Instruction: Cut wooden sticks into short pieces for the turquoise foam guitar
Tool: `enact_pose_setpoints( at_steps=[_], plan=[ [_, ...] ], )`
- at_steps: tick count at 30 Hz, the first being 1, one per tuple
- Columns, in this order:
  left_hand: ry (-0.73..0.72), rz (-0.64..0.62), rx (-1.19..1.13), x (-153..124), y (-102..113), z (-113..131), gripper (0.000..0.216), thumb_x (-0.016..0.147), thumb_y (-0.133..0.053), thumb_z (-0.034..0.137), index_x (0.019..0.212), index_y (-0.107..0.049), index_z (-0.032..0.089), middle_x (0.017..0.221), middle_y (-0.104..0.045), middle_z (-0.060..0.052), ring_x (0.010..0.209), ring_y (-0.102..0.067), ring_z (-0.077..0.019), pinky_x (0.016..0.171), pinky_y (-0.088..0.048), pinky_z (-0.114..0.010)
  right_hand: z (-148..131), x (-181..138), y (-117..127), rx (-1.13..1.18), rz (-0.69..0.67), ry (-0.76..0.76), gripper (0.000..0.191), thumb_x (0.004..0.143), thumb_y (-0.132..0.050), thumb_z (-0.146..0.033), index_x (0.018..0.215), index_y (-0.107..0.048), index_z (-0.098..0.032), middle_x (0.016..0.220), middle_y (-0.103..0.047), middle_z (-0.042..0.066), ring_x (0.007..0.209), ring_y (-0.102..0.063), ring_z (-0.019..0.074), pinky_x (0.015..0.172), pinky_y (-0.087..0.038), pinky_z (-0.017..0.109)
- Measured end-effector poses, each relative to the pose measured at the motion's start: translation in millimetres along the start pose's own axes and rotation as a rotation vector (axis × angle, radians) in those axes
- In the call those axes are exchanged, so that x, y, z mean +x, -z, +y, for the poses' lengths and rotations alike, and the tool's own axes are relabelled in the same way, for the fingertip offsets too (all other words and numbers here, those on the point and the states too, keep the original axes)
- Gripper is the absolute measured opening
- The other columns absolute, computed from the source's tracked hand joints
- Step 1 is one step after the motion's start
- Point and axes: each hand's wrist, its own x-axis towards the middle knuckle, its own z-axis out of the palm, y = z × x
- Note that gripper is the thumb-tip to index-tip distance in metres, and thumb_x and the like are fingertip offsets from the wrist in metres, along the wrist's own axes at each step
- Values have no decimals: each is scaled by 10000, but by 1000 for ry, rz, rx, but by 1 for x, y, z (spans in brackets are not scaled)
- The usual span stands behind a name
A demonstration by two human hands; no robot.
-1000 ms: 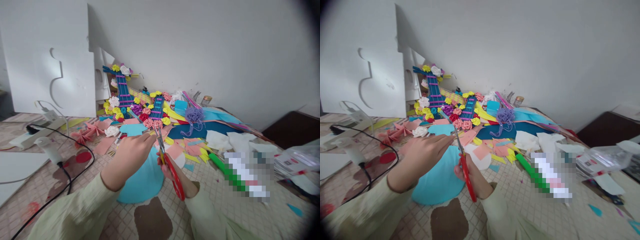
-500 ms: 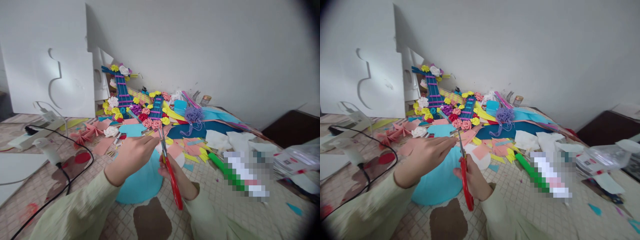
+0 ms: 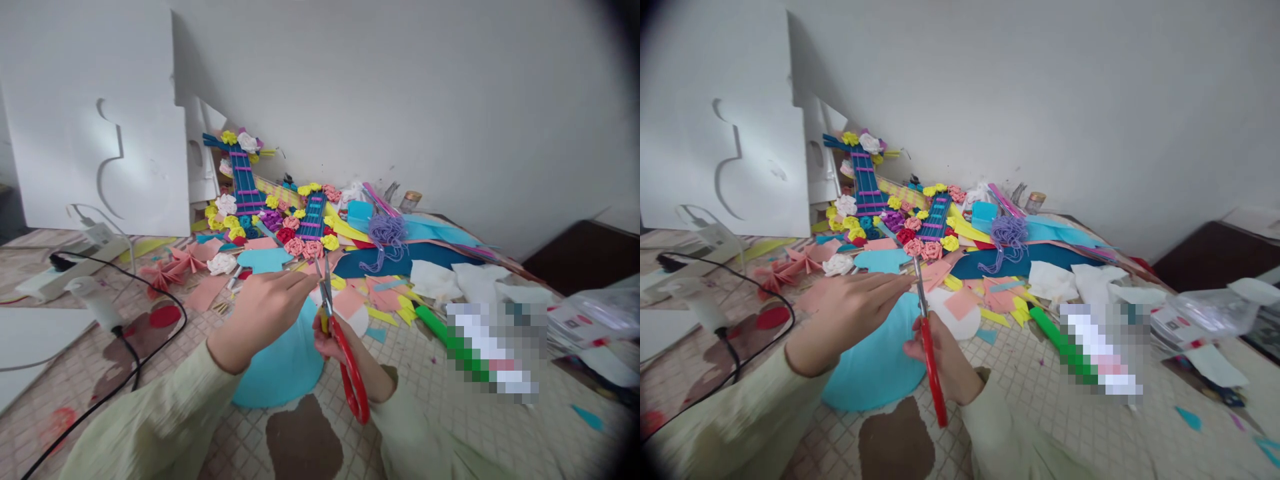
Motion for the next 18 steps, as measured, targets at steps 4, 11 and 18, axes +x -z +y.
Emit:
enact_pose_setpoints(
  at_steps=[4,11,18],
  plan=[
    [-27,-1,-16,0,-1,-1,202,831,-418,122,876,-610,160,670,-640,-6,607,-596,-125,529,-457,-224,-4,-2,-1,-36,27,-17,195,696,-553,-278,807,-412,-201,665,-370,-43,589,-367,107,541,-317,246],
    [-70,36,-12,0,-1,-2,227,822,-407,93,915,-604,158,668,-652,3,576,-595,-115,494,-446,-213,-17,-10,-1,-109,19,-20,160,697,-516,-281,729,-384,-197,631,-363,-50,561,-353,102,550,-313,264],
    [-102,20,2,0,-1,-4,235,836,-395,95,928,-601,160,686,-658,5,562,-591,-119,458,-418,-230,-8,-8,-1,-54,74,-19,158,603,-499,-171,649,-352,-207,559,-329,-71,493,-313,80,461,-264,229]
  ],
)
